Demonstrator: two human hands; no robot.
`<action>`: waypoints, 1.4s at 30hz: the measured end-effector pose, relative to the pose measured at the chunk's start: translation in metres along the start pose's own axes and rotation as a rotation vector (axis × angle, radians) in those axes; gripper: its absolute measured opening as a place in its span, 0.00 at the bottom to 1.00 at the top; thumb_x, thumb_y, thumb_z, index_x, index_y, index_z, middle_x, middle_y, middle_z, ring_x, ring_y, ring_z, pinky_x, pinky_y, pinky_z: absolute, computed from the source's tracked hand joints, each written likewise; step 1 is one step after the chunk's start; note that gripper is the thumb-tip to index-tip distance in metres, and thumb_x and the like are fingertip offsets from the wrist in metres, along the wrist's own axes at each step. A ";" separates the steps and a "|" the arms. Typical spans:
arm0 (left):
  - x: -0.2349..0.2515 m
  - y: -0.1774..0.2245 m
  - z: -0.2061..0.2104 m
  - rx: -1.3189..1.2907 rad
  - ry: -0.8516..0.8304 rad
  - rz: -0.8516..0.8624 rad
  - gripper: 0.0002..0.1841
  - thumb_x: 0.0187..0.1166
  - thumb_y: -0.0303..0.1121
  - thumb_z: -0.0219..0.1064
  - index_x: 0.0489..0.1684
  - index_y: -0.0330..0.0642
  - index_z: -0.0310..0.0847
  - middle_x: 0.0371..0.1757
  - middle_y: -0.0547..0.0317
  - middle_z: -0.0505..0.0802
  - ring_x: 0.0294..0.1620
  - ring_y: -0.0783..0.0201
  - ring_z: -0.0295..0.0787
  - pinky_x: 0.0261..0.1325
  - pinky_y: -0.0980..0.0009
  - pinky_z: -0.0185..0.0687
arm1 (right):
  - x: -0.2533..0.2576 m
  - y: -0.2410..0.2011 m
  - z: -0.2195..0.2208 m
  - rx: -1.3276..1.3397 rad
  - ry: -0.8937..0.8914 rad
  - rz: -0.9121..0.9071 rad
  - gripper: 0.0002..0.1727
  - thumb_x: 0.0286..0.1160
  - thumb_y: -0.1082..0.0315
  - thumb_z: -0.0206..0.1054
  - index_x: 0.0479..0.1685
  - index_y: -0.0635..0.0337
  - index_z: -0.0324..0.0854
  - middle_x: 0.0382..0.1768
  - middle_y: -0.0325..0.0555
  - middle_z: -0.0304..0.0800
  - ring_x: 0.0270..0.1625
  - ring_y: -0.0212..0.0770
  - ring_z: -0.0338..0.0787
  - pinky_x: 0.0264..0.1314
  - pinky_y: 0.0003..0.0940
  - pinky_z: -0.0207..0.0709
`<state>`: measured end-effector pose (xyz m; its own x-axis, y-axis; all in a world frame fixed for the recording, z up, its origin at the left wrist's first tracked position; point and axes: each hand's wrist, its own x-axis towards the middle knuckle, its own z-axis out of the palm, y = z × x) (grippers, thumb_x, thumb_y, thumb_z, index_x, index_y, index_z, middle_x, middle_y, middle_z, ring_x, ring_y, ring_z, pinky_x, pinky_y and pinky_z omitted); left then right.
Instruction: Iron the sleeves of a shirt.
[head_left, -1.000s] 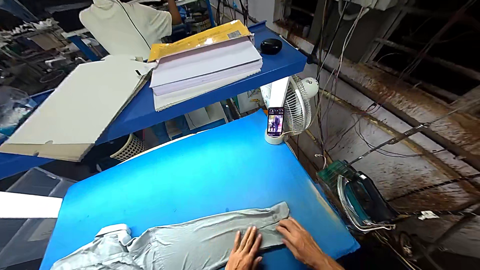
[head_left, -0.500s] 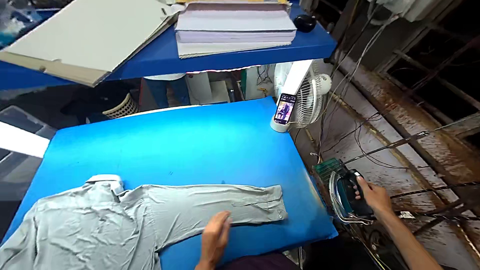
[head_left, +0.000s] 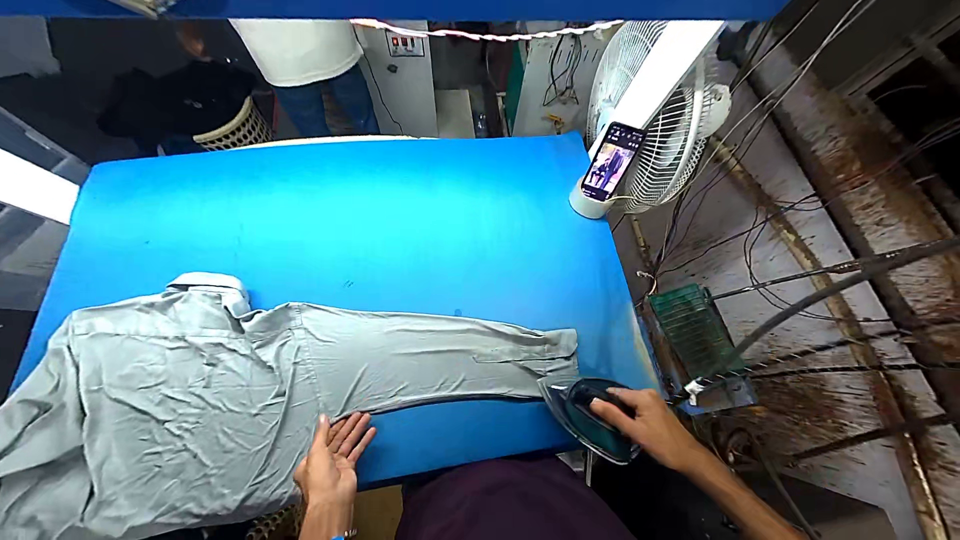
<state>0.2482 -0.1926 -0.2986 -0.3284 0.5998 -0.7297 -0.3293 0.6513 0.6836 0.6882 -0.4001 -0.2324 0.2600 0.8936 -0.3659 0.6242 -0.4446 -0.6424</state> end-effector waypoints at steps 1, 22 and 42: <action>0.004 0.003 0.003 0.007 0.045 -0.006 0.27 0.91 0.47 0.57 0.67 0.26 0.74 0.52 0.38 0.94 0.46 0.48 0.97 0.46 0.54 0.94 | 0.001 0.001 0.011 -0.055 0.004 -0.041 0.34 0.79 0.28 0.56 0.25 0.49 0.84 0.16 0.36 0.77 0.22 0.37 0.81 0.27 0.43 0.75; 0.048 0.095 -0.064 0.451 -0.148 0.437 0.10 0.84 0.31 0.66 0.42 0.34 0.92 0.19 0.56 0.88 0.08 0.66 0.74 0.10 0.69 0.71 | 0.184 -0.313 0.227 -0.393 -0.516 -0.380 0.41 0.76 0.22 0.47 0.25 0.51 0.82 0.23 0.43 0.83 0.33 0.48 0.88 0.35 0.54 0.78; 0.271 0.266 0.105 1.383 -1.140 0.804 0.18 0.87 0.38 0.63 0.27 0.38 0.87 0.25 0.52 0.87 0.30 0.55 0.85 0.40 0.49 0.79 | 0.118 -0.238 0.204 0.024 -0.038 0.176 0.37 0.78 0.27 0.54 0.26 0.51 0.86 0.18 0.39 0.81 0.24 0.42 0.85 0.29 0.53 0.79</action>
<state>0.1646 0.1920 -0.3163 0.7897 0.4936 -0.3643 0.5676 -0.3624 0.7393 0.4195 -0.2012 -0.2601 0.3355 0.7990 -0.4990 0.5536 -0.5958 -0.5818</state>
